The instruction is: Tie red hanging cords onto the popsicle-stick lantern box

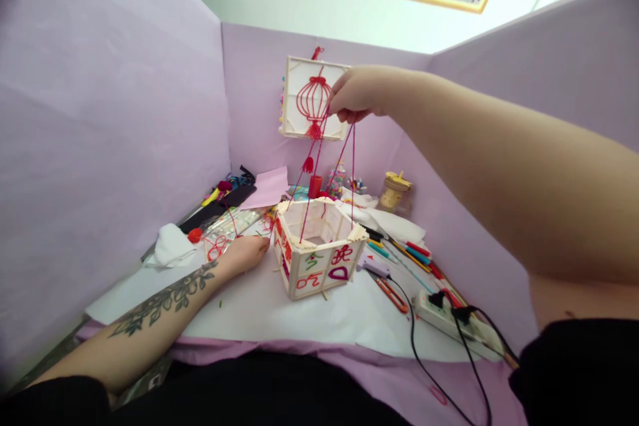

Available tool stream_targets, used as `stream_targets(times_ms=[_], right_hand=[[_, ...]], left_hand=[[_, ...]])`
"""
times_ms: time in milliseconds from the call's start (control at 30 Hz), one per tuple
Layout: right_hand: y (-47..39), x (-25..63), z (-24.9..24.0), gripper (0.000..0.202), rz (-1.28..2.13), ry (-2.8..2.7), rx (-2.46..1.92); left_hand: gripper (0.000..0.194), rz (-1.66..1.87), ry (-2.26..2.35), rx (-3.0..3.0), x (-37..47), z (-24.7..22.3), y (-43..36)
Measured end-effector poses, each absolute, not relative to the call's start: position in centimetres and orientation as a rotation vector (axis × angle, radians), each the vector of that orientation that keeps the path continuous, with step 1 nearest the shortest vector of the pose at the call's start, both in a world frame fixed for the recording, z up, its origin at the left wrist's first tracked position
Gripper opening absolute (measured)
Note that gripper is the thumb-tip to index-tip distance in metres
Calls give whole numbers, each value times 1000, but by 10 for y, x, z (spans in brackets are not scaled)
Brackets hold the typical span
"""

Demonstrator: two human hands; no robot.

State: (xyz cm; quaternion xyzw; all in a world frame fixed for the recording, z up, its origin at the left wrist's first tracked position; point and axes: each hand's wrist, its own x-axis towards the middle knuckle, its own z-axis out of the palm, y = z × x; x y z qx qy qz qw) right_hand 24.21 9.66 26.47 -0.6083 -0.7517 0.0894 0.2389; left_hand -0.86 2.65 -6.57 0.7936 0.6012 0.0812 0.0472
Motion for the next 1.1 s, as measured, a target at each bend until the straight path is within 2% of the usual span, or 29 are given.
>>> stream_targets(times_ms=[167, 367, 500, 667, 933, 1100], right_hand=[[88, 232, 256, 9, 361, -2004, -1610], [74, 220, 254, 17, 893, -1877, -1486], [73, 216, 259, 22, 1075, -1772, -1372], [82, 220, 258, 33, 979, -1794, -1389], [73, 221, 268, 32, 848, -1653, -1408], [71, 231, 284, 31, 782, -1617, -1332]], left_hand=[[29, 82, 1818, 2524, -9, -64, 25], [28, -70, 1780, 2580, -11, -59, 27], [29, -85, 1775, 2578, -10, -56, 26], [27, -44, 1795, 2546, -12, -54, 26], [27, 103, 1841, 2469, -23, -53, 30], [27, 569, 1767, 2362, -30, -48, 30]])
